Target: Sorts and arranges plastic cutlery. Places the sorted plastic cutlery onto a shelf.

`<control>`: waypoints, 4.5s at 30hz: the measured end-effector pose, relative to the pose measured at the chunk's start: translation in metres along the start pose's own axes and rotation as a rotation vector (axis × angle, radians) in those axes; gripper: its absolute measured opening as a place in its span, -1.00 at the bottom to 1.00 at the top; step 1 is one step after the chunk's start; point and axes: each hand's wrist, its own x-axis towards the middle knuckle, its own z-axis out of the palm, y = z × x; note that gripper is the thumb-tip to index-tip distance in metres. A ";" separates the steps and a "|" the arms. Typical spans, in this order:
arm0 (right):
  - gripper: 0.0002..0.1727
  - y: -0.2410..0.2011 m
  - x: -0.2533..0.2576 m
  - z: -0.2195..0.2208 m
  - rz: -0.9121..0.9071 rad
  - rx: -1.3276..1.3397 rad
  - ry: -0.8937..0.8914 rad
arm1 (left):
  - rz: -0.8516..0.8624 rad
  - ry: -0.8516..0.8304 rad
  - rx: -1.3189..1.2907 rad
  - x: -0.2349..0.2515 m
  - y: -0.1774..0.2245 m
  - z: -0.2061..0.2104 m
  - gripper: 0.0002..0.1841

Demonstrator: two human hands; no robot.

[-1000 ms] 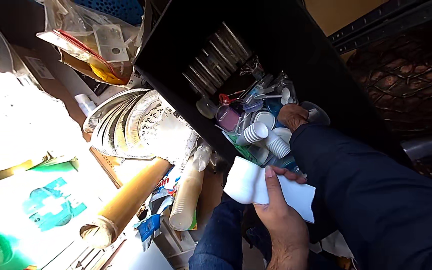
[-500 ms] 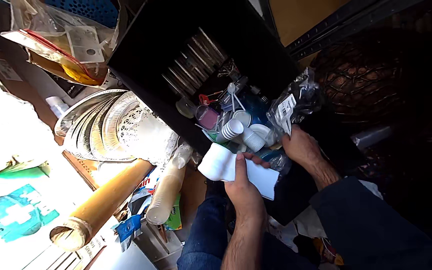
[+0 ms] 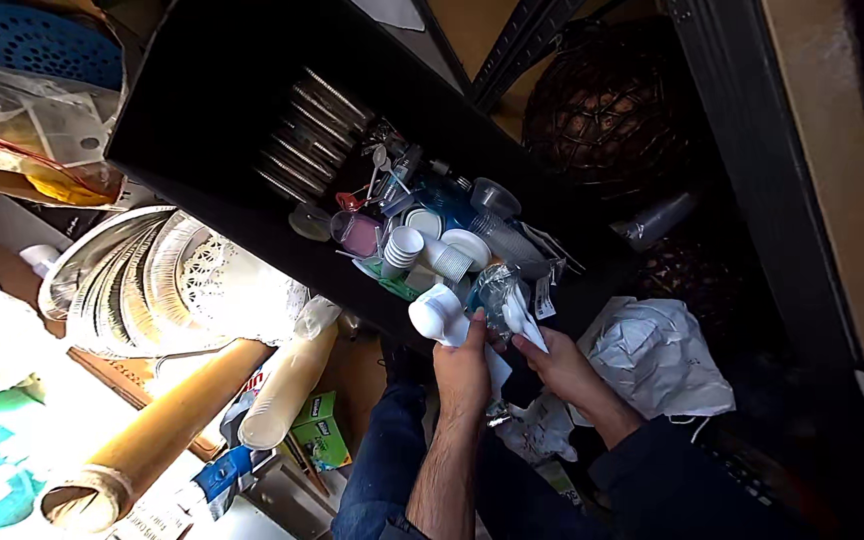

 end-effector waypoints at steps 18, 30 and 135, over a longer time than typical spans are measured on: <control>-0.74 -0.015 -0.073 0.003 -0.618 0.040 0.270 | 0.217 -0.335 0.011 -0.019 -0.019 0.008 -0.73; -0.85 -0.033 -0.067 -0.008 -0.819 0.044 0.477 | 0.262 -0.385 -0.028 -0.027 -0.020 0.017 -0.68; -0.38 -0.059 -0.038 -0.027 -0.842 -0.496 0.070 | 0.406 -0.366 0.027 -0.006 0.006 0.020 -0.51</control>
